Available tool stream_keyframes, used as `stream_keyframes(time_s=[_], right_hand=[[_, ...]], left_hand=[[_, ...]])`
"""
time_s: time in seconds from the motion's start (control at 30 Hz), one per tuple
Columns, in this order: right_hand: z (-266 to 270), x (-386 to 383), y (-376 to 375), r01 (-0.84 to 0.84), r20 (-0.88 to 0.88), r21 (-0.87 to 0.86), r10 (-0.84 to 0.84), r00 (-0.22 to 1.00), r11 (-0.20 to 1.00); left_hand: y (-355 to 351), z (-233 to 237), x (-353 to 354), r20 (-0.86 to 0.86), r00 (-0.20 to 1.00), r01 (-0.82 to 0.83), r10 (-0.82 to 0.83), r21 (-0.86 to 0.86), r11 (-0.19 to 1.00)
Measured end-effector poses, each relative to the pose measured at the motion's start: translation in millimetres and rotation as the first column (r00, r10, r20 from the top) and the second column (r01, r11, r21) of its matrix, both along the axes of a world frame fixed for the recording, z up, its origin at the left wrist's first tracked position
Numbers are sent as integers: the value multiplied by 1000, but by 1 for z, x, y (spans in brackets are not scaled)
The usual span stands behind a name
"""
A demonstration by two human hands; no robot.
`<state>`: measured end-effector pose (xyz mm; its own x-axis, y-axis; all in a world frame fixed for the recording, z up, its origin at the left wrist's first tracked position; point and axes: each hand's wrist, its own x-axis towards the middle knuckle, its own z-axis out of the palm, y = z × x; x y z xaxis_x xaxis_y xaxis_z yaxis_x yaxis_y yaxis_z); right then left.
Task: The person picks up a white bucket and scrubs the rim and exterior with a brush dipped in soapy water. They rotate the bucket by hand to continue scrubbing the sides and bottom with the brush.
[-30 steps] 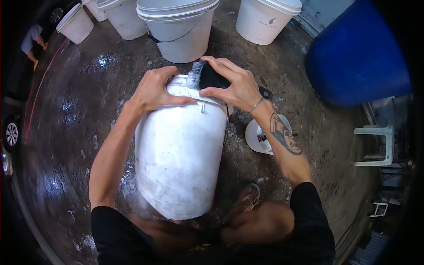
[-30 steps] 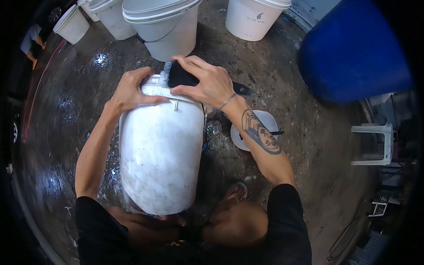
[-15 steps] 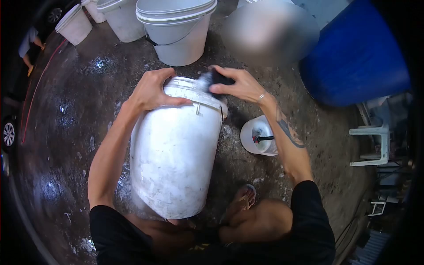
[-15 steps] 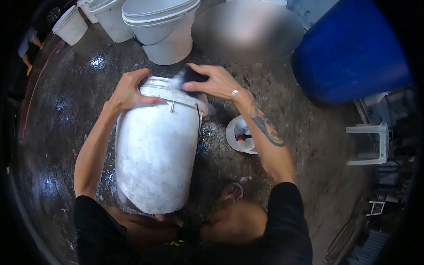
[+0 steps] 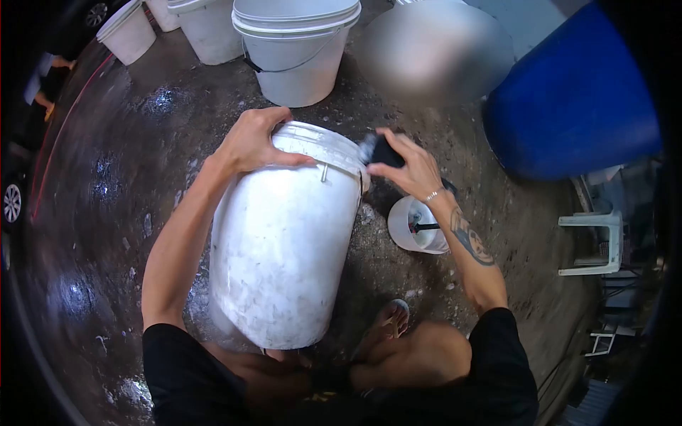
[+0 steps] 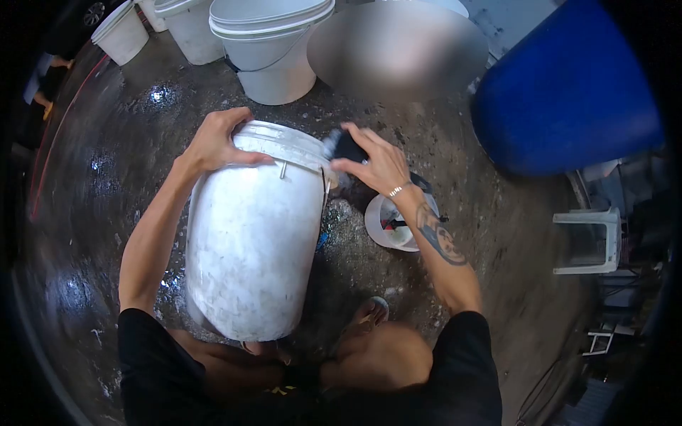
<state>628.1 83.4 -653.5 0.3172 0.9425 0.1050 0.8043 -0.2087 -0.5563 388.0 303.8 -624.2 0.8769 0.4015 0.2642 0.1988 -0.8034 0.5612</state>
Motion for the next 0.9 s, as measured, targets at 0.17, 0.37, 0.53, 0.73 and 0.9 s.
stream_keyframes(time_s=[0.17, 0.37, 0.53, 0.73, 0.9], right_hand=[[12, -9, 13, -119, -373, 63, 134, 918, 991], [37, -30, 29, -266, -211, 131, 289, 934, 955], [31, -14, -4, -166, -153, -87, 152, 977, 982], [45, -44, 28, -274, -83, 159, 289, 954, 949], [6, -3, -16, -93, -181, -140, 67, 981, 986]], left_hand=[[-2, -1, 2, -26, 999, 23, -23, 20, 1000], [5, -1, 1, 10, 1000, 18, -18, 32, 999], [0, 3, 1, -21, 1000, 9, -9, 1, 1000], [7, 1, 1, -27, 999, 34, -35, -29, 999], [6, 4, 3, -71, 997, 30, -30, 2, 1000]])
